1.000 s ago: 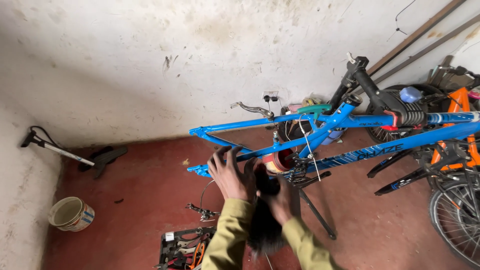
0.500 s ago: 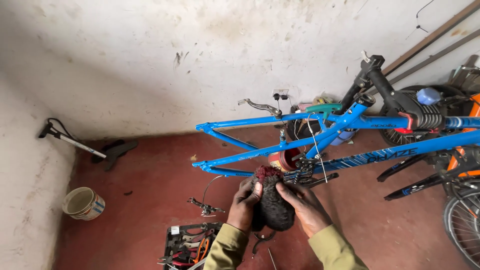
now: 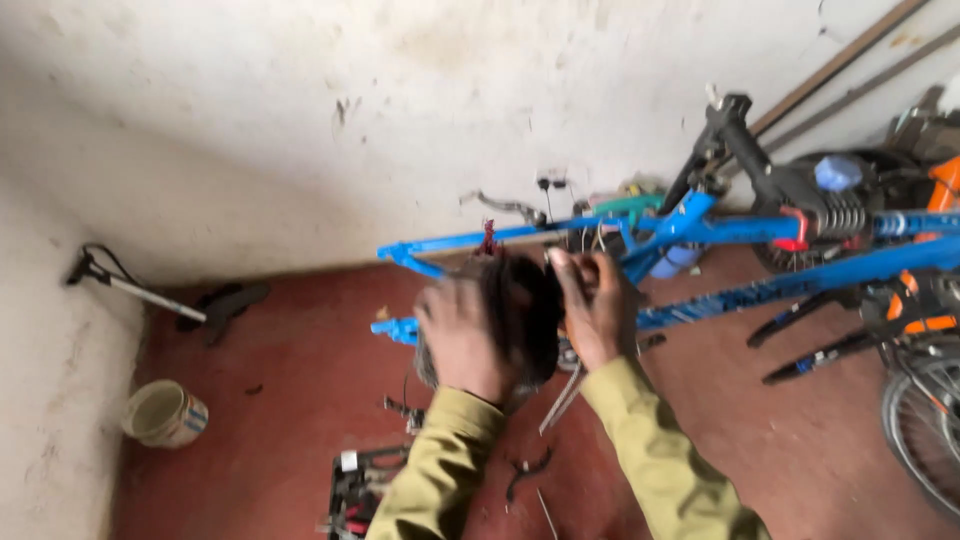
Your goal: The person uses a T-handle hex wrench to tighten a bolt on the blue bicycle frame. Afterward, they wipe the frame and the wrench with a dark cloth.
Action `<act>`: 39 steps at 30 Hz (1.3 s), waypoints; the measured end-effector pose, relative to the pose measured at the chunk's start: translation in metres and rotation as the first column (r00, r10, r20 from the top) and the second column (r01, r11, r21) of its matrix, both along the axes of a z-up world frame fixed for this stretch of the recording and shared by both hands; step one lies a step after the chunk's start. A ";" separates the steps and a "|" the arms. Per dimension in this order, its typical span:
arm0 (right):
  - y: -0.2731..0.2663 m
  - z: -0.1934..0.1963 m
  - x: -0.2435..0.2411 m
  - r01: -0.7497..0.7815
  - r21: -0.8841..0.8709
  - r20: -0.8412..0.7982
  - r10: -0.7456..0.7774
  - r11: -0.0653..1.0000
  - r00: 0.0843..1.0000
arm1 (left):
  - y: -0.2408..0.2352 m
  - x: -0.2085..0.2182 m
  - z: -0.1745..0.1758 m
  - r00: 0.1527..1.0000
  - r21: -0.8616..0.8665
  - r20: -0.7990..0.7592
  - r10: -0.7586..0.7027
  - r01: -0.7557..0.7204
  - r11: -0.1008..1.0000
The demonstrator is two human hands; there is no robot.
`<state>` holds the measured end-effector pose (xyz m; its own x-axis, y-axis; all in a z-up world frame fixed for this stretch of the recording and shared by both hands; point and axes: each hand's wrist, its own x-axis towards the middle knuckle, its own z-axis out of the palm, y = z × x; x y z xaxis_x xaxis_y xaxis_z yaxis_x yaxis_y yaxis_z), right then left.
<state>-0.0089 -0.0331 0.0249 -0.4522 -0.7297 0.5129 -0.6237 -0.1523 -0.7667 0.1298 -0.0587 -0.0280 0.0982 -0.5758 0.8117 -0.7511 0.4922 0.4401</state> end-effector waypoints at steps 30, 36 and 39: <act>-0.034 -0.025 -0.066 -0.012 0.238 0.494 -0.111 0.971 0.862 | -0.050 0.092 -0.061 0.811 -0.149 0.551 -0.198 0.329 0.933; -0.035 -0.018 -0.059 0.110 0.382 0.393 -0.269 0.918 0.880 | -0.042 0.085 -0.071 0.926 -0.037 0.343 -0.161 0.184 0.982; -0.034 -0.010 -0.063 0.073 0.406 0.451 -0.270 0.911 0.851 | -0.036 0.050 -0.063 0.960 -0.022 0.274 -0.060 0.069 0.997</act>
